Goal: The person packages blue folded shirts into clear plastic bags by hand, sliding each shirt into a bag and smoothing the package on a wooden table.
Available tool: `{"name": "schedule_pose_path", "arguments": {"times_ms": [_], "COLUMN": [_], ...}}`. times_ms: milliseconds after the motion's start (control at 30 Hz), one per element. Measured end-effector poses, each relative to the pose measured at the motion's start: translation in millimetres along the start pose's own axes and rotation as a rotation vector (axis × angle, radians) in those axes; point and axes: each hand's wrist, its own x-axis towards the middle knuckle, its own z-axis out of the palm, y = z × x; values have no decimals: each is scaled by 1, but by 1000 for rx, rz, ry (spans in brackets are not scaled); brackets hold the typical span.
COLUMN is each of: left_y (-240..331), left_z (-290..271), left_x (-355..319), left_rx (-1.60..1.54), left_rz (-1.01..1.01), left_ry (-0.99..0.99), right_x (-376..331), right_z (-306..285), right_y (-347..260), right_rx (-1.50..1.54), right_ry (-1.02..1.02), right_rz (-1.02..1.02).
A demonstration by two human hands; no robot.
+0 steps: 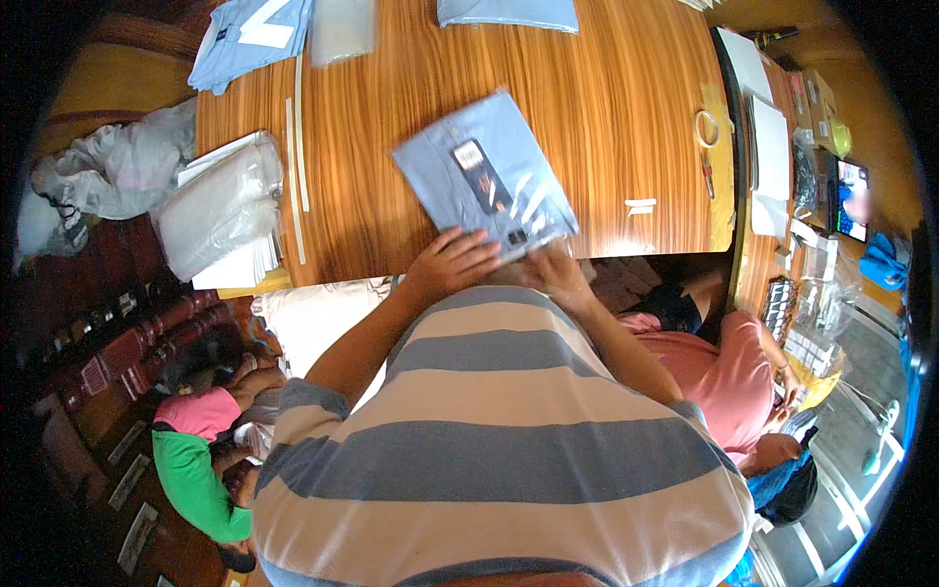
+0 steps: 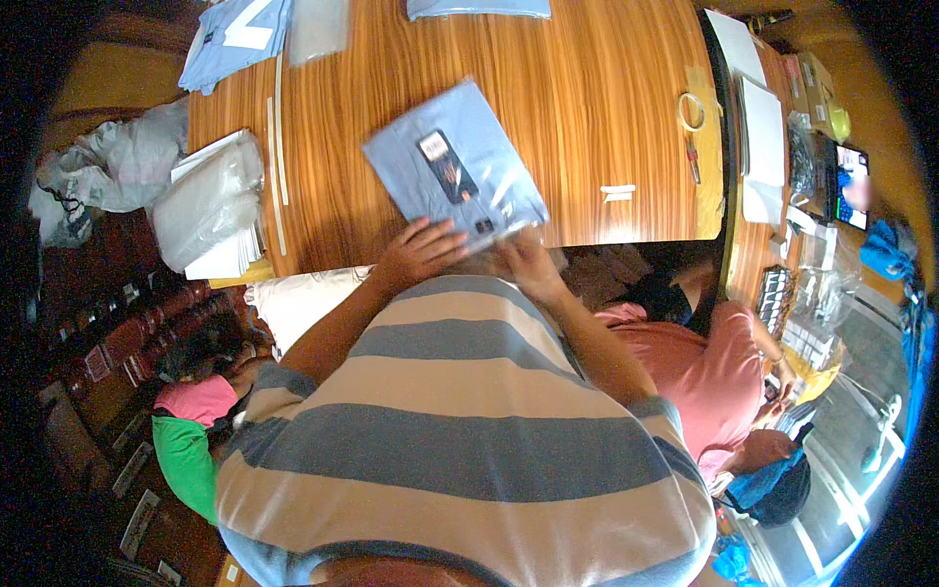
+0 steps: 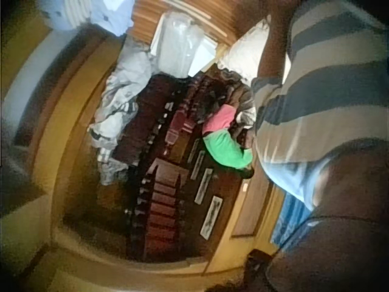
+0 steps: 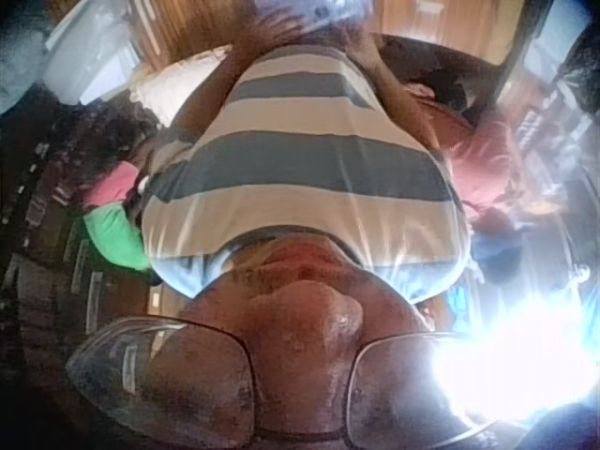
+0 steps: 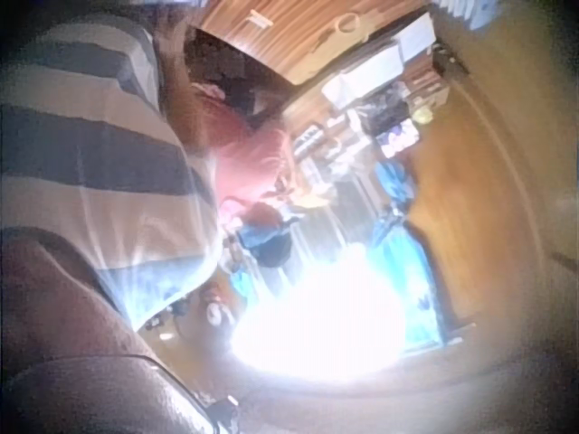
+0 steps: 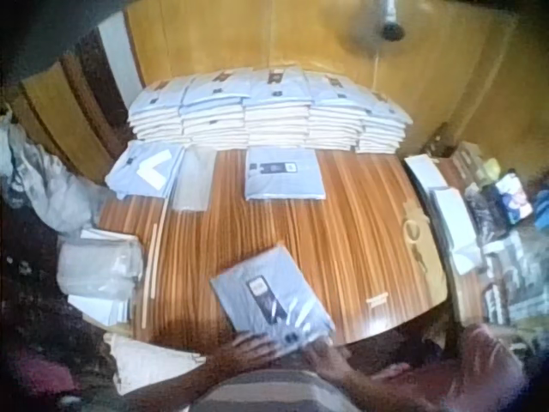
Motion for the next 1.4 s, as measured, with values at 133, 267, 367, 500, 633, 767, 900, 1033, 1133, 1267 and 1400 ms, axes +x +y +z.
{"name": "schedule_pose_path", "arguments": {"times_ms": [133, 267, 367, 500, 633, 767, 900, 1033, 1133, 1267, 1400], "left_y": [4, -13, -37, -81, -77, -52, -31, -43, -75, -110, -96], "left_z": [-33, -131, -187, -175, -129, -43, -8, -7, -21, -46, -33], "left_x": [11, 70, 113, 134, 149, 125, 143, 132, 123, 138, 180], "left_rx": [-500, -790, -982, -1057, -588, -77, 171, 193, 172, 127, 195], "left_rz": [-121, -157, -241, -518, -872, -733, -823, -729, -527, -298, -156], "left_ry": [134, 187, 133, 557, 890, 357, 119, 168, 60, 41, 22], "right_x": [-75, -63, -19, 23, 82, 58, 27, 13, 58, 103, 109], "right_z": [-66, -59, -29, -14, 1, -7, -21, -22, -40, -78, -106], "right_y": [83, -6, -112, -184, -158, -101, -58, -158, -182, -157, -151], "right_rx": [123, -597, -321, 21, 321, 197, -135, -686, -1094, -1380, -1396], "right_ry": [76, 571, 433, 373, 669, -302, -234, 200, 409, -63, -249], "right_rz": [254, -587, -876, -648, -555, 312, 11, -482, -989, -683, -623]}}
